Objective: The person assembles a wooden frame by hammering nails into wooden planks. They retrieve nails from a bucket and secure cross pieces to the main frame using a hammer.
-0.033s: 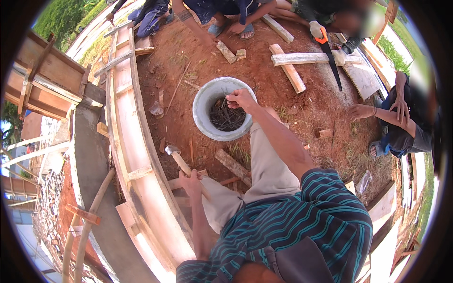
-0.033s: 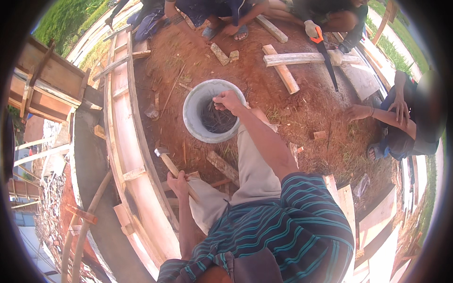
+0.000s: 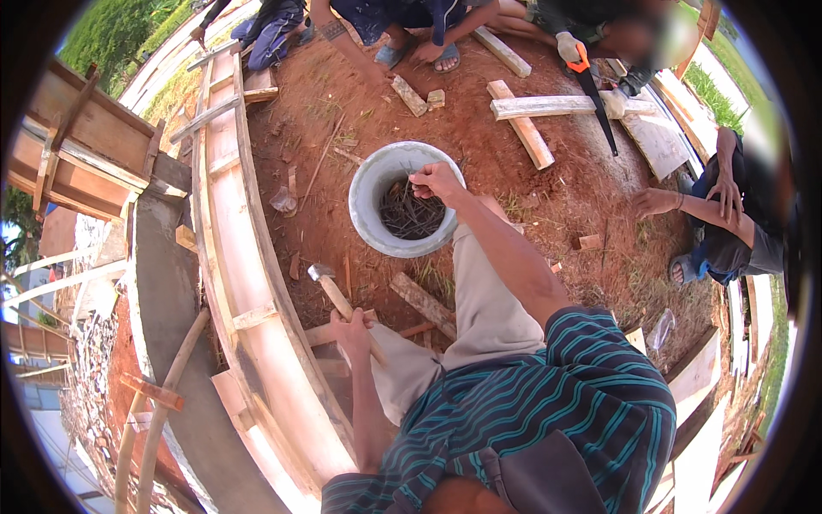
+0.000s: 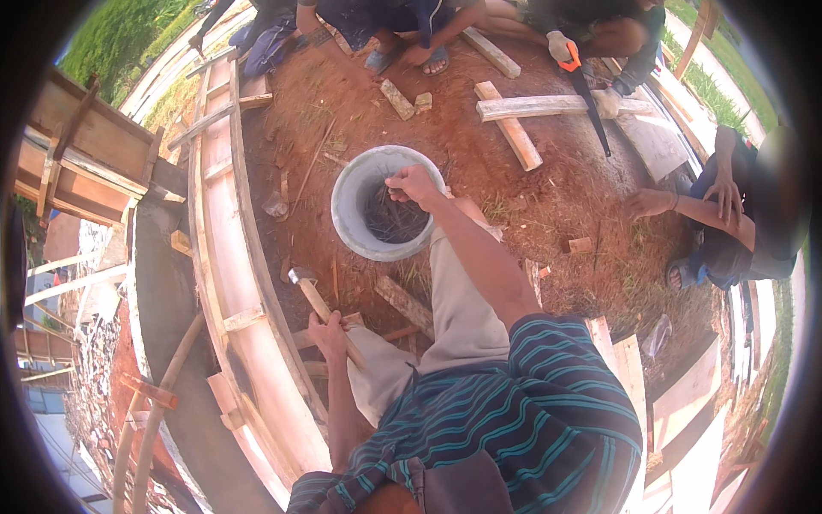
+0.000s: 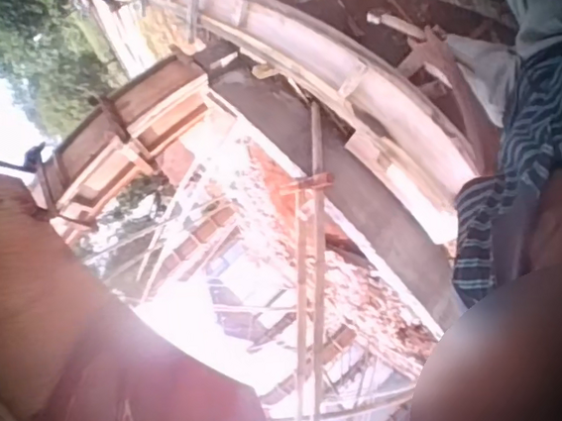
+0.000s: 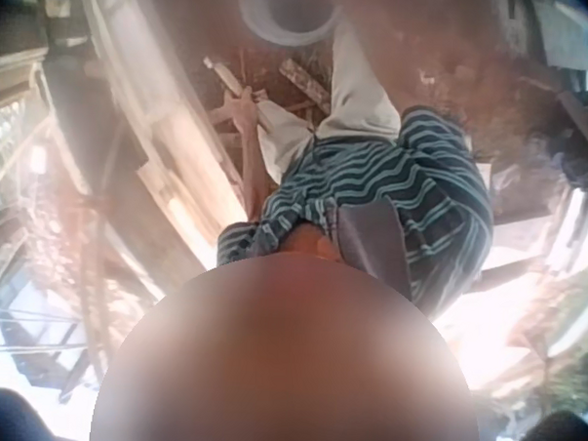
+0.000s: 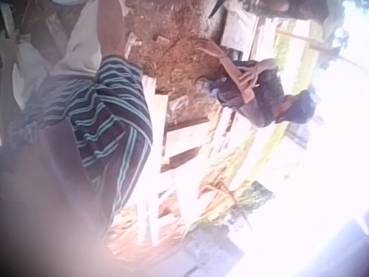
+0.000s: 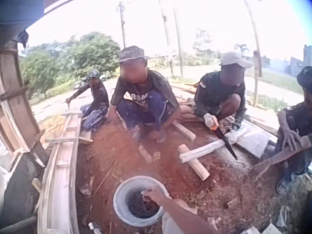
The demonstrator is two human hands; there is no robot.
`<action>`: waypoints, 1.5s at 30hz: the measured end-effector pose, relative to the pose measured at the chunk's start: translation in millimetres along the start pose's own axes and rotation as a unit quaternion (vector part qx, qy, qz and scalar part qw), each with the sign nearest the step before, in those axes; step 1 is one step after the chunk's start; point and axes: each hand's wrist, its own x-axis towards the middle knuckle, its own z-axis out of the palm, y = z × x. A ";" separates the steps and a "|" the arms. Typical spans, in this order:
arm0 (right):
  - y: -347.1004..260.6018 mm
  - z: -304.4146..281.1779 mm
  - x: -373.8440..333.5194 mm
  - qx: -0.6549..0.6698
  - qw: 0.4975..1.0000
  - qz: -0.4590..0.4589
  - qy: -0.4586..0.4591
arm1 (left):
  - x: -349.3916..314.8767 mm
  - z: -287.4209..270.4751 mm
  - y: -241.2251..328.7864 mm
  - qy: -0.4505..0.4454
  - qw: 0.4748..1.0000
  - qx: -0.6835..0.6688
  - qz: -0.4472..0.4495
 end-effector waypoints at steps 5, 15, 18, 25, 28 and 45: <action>5.4 8.9 -11.5 0.002 1.000 -0.001 -0.008 | -25.5 24.4 -11.8 -0.049 0.998 0.009 -0.036; 61.9 110.9 -169.7 -0.363 0.886 -0.186 -0.222 | -37.8 50.7 -22.3 -0.096 0.971 -0.193 -0.104; 75.2 116.0 -182.6 -0.416 0.862 -0.209 -0.201 | -43.3 55.1 -30.1 -0.097 0.959 -0.243 -0.112; 57.6 82.4 -123.1 -0.426 0.818 -0.110 -0.371 | -45.9 60.7 -61.1 -0.090 0.954 -0.254 -0.133; 36.2 73.5 -50.9 -0.460 0.876 -0.065 -0.132 | -48.3 50.8 -83.8 -0.086 0.960 -0.221 -0.150; 93.4 46.8 53.7 -0.483 0.865 0.123 0.046 | -59.7 48.8 -93.1 -0.139 0.969 -0.102 -0.179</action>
